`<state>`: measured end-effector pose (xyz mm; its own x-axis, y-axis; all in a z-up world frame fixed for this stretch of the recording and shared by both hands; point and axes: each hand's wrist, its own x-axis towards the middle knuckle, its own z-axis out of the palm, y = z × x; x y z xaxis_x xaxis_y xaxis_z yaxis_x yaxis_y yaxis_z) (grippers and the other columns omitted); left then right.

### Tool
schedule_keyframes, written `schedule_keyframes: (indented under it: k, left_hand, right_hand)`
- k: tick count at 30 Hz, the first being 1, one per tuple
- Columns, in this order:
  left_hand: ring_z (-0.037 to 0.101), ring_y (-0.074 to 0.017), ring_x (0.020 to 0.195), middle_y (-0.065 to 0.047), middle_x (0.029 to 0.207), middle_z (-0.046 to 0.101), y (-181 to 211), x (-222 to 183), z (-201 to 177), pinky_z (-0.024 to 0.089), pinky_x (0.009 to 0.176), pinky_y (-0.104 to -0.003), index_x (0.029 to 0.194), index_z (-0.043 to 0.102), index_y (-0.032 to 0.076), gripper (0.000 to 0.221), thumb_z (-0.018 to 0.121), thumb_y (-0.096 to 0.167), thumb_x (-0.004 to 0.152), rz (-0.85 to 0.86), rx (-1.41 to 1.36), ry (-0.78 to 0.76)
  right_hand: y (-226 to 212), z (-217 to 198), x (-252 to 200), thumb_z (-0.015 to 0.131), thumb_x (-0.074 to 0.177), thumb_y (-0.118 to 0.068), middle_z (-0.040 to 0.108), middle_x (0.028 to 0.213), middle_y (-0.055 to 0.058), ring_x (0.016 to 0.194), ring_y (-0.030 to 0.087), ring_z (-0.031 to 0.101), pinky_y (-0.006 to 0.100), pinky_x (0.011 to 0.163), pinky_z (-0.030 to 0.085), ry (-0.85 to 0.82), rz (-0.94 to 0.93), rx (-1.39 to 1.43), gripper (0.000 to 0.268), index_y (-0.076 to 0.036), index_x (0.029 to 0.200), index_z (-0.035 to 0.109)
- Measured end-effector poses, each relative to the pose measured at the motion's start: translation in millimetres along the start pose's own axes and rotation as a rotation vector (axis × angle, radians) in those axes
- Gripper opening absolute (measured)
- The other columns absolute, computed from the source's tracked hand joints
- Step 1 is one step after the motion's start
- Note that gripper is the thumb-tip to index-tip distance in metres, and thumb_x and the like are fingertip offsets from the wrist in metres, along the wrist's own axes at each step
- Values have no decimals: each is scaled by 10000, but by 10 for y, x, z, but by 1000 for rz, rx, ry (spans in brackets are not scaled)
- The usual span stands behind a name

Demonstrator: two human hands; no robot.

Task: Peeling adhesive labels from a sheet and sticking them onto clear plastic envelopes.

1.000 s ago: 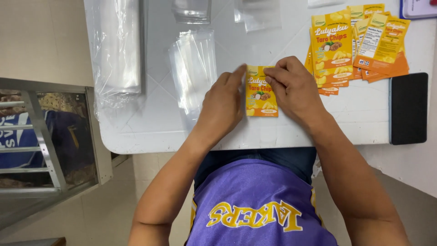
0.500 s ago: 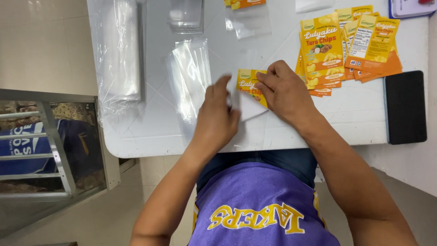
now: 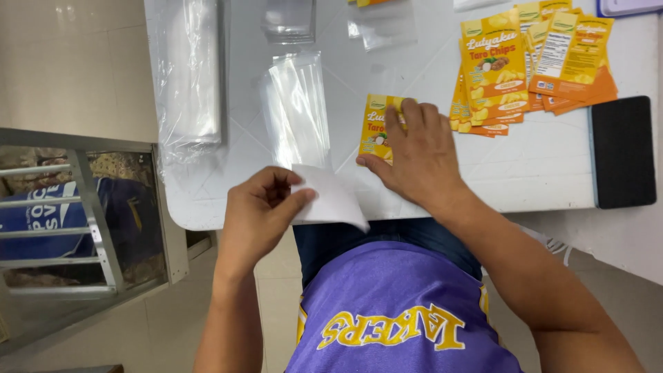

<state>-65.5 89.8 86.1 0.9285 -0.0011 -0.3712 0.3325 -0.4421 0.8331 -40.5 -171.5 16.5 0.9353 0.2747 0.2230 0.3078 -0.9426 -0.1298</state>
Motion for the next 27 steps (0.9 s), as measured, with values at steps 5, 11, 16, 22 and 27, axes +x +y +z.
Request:
schedule_keyframes:
  k: [5, 11, 16, 22, 27]
  left_hand:
    - [696, -151, 717, -102, 811, 735, 74, 307, 190, 614, 666, -303, 1000, 777, 48, 187, 846, 147, 857, 76, -147, 80]
    - [693, -176, 812, -129, 899, 713, 349, 387, 156, 635, 808, -347, 1164, 718, -29, 263, 753, 73, 924, 213, -361, 174]
    - [678, -155, 891, -90, 945, 697, 94, 439, -44, 637, 858, -354, 1185, 702, -22, 275, 758, 82, 937, 219, -500, 271]
    - [615, -137, 738, -44, 894, 695, -68, 336, -298, 577, 780, -262, 1194, 726, 11, 310, 727, 130, 908, -44, -591, 362]
    - [632, -156, 786, -57, 934, 704, -295, 262, -392, 585, 836, -282, 1212, 721, 10, 327, 729, 144, 914, -75, -622, 380]
  right_hand:
    - [-113, 500, -349, 718, 980, -384, 613, 1207, 194, 1139, 437, 584, 515, 947, 481, 268, -76, 126, 410, -51, 1219, 718]
    - [-303, -37, -736, 825, 711, -518, 551, 1425, 284, 1355, 488, 499, 617, 1108, 403, 9, -248, 202, 894, 5, 1394, 582]
    - [92, -161, -771, 669, 922, -76, 684, 1272, 230, 1228, 417, 647, 477, 1090, 502, 111, -338, 337, 352, 18, 1261, 680]
    - [543, -870, 61, 746, 1039, -136, 714, 1270, 132, 1162, 200, 658, 332, 1053, 508, 254, 367, 728, 297, -4, 1299, 693]
    - [643, -749, 970, 707, 1123, -80, 613, 1366, 326, 1252, 494, 608, 561, 1111, 502, 546, -286, 443, 362, 146, 1374, 578]
